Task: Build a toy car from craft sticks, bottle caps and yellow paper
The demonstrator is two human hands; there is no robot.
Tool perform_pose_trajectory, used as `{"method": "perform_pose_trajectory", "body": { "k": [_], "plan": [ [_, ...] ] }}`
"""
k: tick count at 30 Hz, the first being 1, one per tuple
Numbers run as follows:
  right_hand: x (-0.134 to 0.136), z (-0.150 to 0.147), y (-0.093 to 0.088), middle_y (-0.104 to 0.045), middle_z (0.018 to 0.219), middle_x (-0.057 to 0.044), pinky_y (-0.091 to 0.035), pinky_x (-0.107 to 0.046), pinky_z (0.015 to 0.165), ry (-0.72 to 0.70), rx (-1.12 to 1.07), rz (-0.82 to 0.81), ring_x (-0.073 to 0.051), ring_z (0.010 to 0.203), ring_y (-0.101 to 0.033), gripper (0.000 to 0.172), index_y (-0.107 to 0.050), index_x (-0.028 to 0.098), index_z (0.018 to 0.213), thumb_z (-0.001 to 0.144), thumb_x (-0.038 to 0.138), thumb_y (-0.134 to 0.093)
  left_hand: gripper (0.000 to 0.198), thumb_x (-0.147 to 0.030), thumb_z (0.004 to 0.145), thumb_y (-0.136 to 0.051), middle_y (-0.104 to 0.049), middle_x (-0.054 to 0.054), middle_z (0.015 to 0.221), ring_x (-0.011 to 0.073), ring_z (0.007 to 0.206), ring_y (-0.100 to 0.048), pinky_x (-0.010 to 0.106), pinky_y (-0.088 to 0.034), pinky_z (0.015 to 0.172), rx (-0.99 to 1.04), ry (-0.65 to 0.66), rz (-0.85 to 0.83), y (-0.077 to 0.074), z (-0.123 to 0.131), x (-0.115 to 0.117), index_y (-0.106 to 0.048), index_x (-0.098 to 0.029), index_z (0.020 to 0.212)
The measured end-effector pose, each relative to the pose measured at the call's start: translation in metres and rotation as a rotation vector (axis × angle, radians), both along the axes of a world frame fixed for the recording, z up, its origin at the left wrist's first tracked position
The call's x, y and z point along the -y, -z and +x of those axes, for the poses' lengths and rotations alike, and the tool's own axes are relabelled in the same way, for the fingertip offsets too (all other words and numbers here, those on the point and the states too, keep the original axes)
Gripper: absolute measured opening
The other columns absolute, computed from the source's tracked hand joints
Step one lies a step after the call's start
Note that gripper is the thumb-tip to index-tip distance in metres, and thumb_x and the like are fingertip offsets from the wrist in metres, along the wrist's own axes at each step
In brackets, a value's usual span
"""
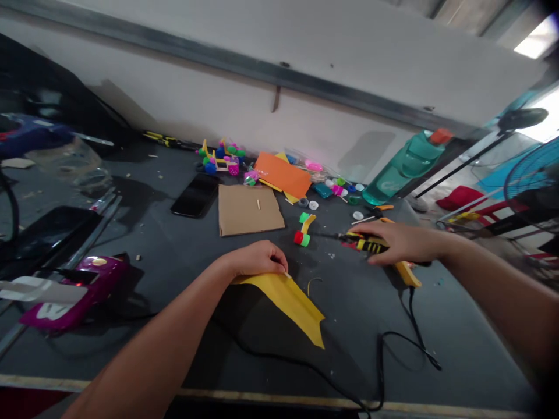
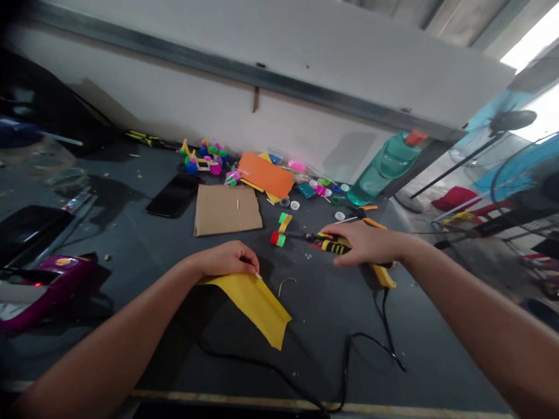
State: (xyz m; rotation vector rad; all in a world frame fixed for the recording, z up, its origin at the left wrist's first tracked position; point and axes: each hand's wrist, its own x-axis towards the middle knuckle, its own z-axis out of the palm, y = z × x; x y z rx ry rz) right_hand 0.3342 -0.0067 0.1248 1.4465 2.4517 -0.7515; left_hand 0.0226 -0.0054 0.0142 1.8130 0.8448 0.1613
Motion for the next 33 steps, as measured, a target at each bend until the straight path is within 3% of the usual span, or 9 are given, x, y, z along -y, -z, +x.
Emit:
{"method": "perform_pose_trajectory", "body": {
  "k": [3, 6, 11, 14, 18, 21, 24, 28, 33],
  "plan": [
    [0.015, 0.010, 0.026, -0.061, 0.113, -0.011, -0.042, -0.036, 0.083, 0.364, 0.022, 0.269, -0.028, 0.101, -0.057, 0.053, -0.056, 0.015, 0.116, 0.073, 0.045, -0.056, 0.018, -0.029, 0.073, -0.058, -0.070, 0.000, 0.076, 0.0161, 0.073, -0.060, 0.023, -0.040, 0.065, 0.022, -0.017, -0.006, -0.001, 0.000, 0.001, -0.072, -0.021, 0.079],
    [0.025, -0.009, 0.062, -0.065, 0.096, -0.012, -0.044, -0.032, 0.070, 0.674, 0.122, 0.263, -0.026, 0.086, -0.062, 0.045, -0.058, 0.012, 0.104, 0.077, 0.046, -0.050, 0.019, -0.034, 0.074, -0.058, -0.071, 0.001, 0.081, 0.0178, 0.078, -0.061, 0.024, -0.041, 0.068, 0.061, -0.080, -0.001, -0.001, 0.001, 0.003, -0.071, -0.021, 0.079],
    [0.021, -0.054, 0.103, -0.058, 0.108, -0.022, -0.044, -0.040, 0.076, 0.801, 0.292, 0.376, -0.036, 0.100, -0.057, 0.061, -0.053, 0.007, 0.112, 0.070, 0.050, -0.059, 0.026, -0.042, 0.075, -0.059, -0.069, 0.003, 0.080, 0.0173, 0.073, -0.060, 0.024, -0.042, 0.065, 0.134, -0.245, 0.020, -0.001, 0.002, 0.005, -0.069, -0.018, 0.080],
    [0.021, -0.066, 0.104, -0.058, 0.108, -0.023, -0.043, -0.046, 0.081, 0.771, 0.305, 0.510, -0.038, 0.104, -0.054, 0.060, -0.053, 0.006, 0.114, 0.073, 0.048, -0.060, 0.027, -0.041, 0.076, -0.057, -0.068, 0.002, 0.077, 0.0164, 0.070, -0.059, 0.024, -0.040, 0.062, 0.140, -0.307, 0.110, -0.001, 0.000, 0.005, -0.068, -0.017, 0.079],
    [0.032, -0.077, 0.085, -0.061, 0.107, -0.017, -0.041, -0.042, 0.086, 0.603, 0.099, 0.731, -0.032, 0.105, -0.054, 0.033, -0.060, 0.013, 0.107, 0.084, 0.036, -0.052, 0.029, -0.042, 0.078, -0.054, -0.067, 0.002, 0.075, 0.0174, 0.070, -0.058, 0.024, -0.039, 0.060, 0.100, -0.378, 0.209, -0.002, -0.002, 0.004, -0.068, -0.017, 0.080],
    [0.045, -0.095, 0.076, -0.067, 0.093, -0.006, -0.044, -0.028, 0.079, 0.412, -0.279, 0.660, -0.018, 0.089, -0.060, 0.021, -0.063, 0.019, 0.099, 0.089, 0.030, -0.048, 0.027, -0.039, 0.079, -0.053, -0.066, 0.002, 0.072, 0.0172, 0.068, -0.057, 0.024, -0.038, 0.059, 0.096, -0.368, 0.254, -0.003, 0.001, 0.007, -0.068, -0.017, 0.078],
    [0.052, -0.115, 0.081, -0.069, 0.086, -0.002, -0.044, -0.024, 0.071, 0.329, -0.449, 0.520, -0.015, 0.079, -0.062, 0.015, -0.065, 0.021, 0.095, 0.083, 0.029, -0.059, 0.026, -0.036, 0.079, -0.052, -0.067, 0.002, 0.073, 0.0173, 0.070, -0.058, 0.024, -0.039, 0.061, 0.114, -0.337, 0.291, -0.005, 0.004, 0.010, -0.068, -0.016, 0.079],
    [0.048, -0.129, 0.088, -0.070, 0.082, -0.001, -0.042, -0.023, 0.070, 0.253, -0.435, 0.522, -0.015, 0.078, -0.062, 0.011, -0.068, 0.022, 0.083, 0.085, 0.024, -0.057, 0.027, -0.037, 0.080, -0.051, -0.069, 0.003, 0.079, 0.0185, 0.077, -0.060, 0.025, -0.041, 0.066, 0.151, -0.333, 0.278, -0.006, 0.002, 0.010, -0.069, -0.017, 0.083],
    [0.010, -0.139, 0.073, -0.070, 0.083, -0.002, -0.040, -0.023, 0.070, 0.283, -0.239, 0.555, -0.015, 0.079, -0.062, 0.014, -0.067, 0.022, 0.083, 0.086, 0.024, -0.053, 0.037, -0.036, 0.074, -0.058, -0.070, 0.004, 0.083, 0.0207, 0.076, -0.062, 0.027, -0.042, 0.066, 0.077, -0.306, 0.251, -0.004, -0.016, 0.000, -0.067, -0.016, 0.104]
  ]
}}
